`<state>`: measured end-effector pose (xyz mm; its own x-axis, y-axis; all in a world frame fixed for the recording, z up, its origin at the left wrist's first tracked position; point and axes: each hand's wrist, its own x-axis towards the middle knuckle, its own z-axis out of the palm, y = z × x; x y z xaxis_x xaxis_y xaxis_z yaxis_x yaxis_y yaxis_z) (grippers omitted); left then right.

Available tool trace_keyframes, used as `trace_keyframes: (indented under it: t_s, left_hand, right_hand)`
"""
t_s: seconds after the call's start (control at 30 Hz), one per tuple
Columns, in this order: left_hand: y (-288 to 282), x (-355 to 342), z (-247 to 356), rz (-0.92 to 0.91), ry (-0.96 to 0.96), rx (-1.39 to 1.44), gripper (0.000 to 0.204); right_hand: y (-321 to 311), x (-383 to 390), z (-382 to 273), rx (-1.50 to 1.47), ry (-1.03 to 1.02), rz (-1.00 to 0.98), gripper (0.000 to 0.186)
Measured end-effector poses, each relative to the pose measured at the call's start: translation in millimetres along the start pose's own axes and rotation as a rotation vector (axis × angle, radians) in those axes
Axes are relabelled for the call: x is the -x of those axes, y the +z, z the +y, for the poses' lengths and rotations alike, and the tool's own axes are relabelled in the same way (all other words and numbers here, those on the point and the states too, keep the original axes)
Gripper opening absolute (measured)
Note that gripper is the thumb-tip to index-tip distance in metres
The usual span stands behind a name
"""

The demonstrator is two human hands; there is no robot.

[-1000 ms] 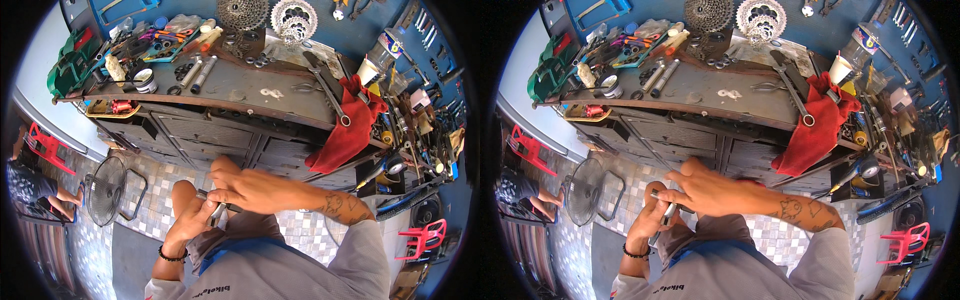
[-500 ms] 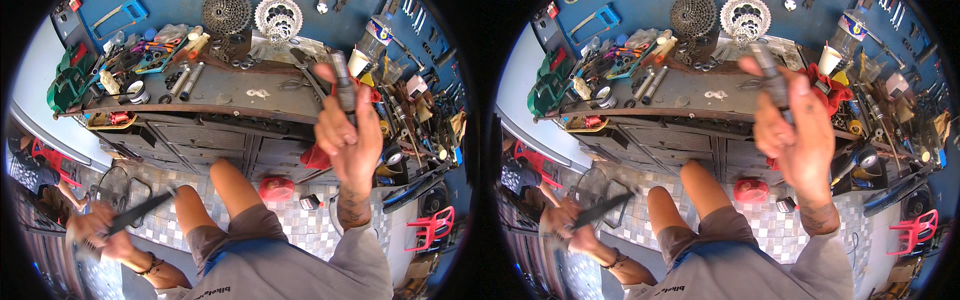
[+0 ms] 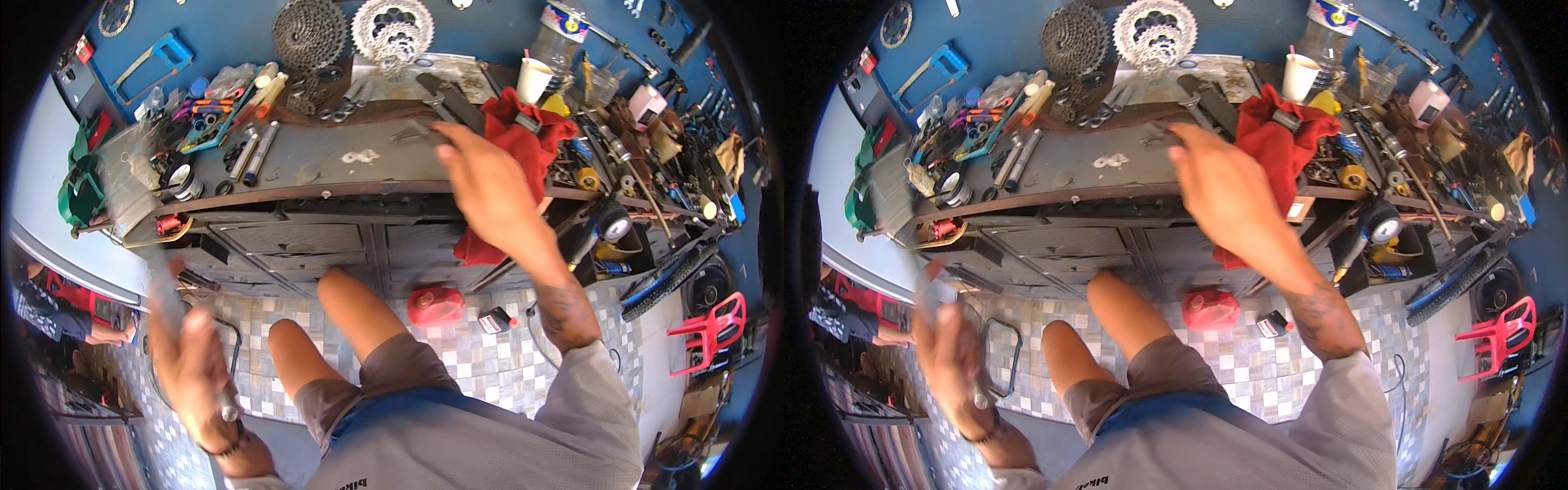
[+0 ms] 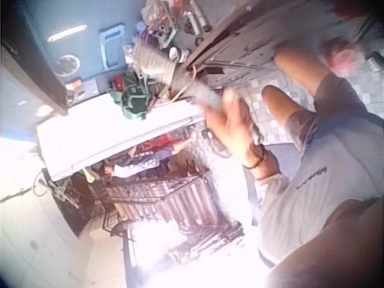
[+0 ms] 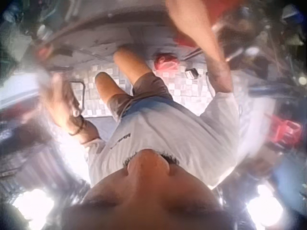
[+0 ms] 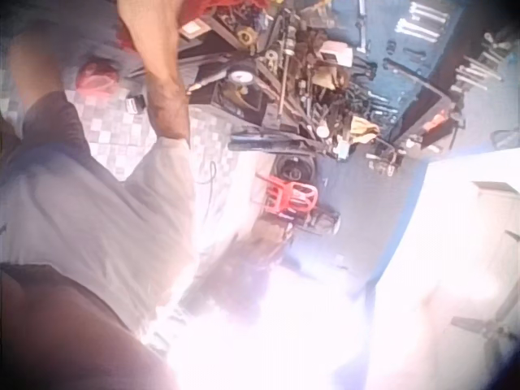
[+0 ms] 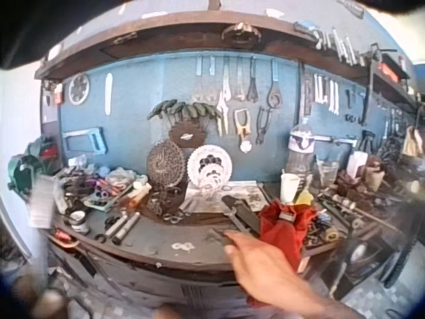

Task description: The person is repairing a bicycle wheel by removing the axle, adjusting the hub, and reassembling components. They use various tools to tighten and align parts, then place the wheel on the floor.

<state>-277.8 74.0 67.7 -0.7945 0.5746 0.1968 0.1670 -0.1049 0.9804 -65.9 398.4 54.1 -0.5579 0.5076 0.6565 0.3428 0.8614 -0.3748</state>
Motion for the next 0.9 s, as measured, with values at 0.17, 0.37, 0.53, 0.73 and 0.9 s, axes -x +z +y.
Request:
trace_keyframes:
  t_s: [0.17, 0.37, 0.53, 0.73, 0.9]
  left_hand:
    - [144, -104, 2, -0.651, 0.159, -0.386, 0.068]
    - [256, -178, 0, -0.676, 0.111, -0.648, 0.069]
    - [276, -190, -15, -0.658, 0.151, -0.781, 0.055]
    - [273, -190, -17, -0.637, 0.32, -0.972, 0.042]
    - [253, -175, 7, -0.455, 0.433, -1.115, 0.047]
  right_hand:
    - [58, -28, 9, 0.642, -0.01, -0.027, 0.021]
    - [32, -33, 19, 0.653, -0.037, 0.039, 0.021]
    - [-62, -50, 82, 0.632, 0.263, -0.014, 0.023]
    - [-76, -50, 140, 0.596, 0.304, -0.243, 0.039]
    - [-75, -50, 144, 0.62, 0.309, -0.278, 0.042]
